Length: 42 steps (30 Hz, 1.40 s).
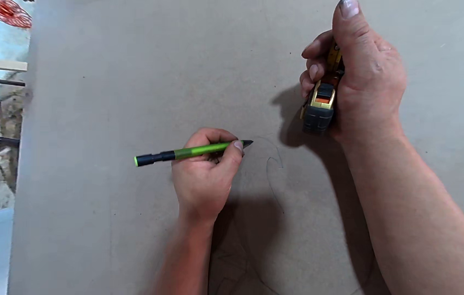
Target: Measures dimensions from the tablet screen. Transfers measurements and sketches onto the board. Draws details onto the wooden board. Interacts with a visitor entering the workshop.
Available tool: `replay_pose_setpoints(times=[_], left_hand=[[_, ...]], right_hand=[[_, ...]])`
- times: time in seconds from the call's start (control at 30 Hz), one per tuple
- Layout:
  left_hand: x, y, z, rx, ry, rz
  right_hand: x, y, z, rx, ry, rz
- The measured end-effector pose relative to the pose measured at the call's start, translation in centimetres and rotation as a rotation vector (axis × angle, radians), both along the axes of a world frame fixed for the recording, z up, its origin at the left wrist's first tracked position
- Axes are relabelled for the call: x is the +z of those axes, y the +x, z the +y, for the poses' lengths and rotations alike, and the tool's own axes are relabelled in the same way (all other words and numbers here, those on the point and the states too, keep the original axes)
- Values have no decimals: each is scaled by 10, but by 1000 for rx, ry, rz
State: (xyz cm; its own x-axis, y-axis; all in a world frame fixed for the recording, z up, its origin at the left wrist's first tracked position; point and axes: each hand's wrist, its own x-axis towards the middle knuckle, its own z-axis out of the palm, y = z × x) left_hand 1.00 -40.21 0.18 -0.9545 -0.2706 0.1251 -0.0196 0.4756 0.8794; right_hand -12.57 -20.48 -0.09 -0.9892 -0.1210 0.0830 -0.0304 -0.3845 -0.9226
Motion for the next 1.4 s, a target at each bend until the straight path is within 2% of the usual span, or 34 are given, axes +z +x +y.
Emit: replay_pose_setpoints(times=[0.1, 0.23, 0.37, 0.5, 0.6, 0.8, 0.97, 1.1, 1.4], left_hand=[[2, 29, 3, 53, -38, -12], [-5, 57, 3, 40, 112, 48], [-3, 28, 1, 59, 77, 36], [-7, -11, -7, -59, 111, 75], [-7, -15, -8, -86, 87, 64], [4, 28, -3, 28, -45, -25], [-3, 58, 1, 47, 114, 32], [-4, 67, 6, 66, 88, 33], [-10, 95, 31, -37, 117, 52]], right_hand=[[-1, 0, 0, -9, -10, -2], [0, -1, 0, -19, -16, 3], [0, -1, 1, -13, -8, 3], [-1, -1, 0, -13, 5, 8], [-2, -2, 0, -5, 12, 15], [-1, -2, 0, -5, -10, 14], [-3, -2, 1, -7, -16, 20], [-2, -2, 0, -4, -21, 8], [-2, -2, 0, -13, -2, 10]])
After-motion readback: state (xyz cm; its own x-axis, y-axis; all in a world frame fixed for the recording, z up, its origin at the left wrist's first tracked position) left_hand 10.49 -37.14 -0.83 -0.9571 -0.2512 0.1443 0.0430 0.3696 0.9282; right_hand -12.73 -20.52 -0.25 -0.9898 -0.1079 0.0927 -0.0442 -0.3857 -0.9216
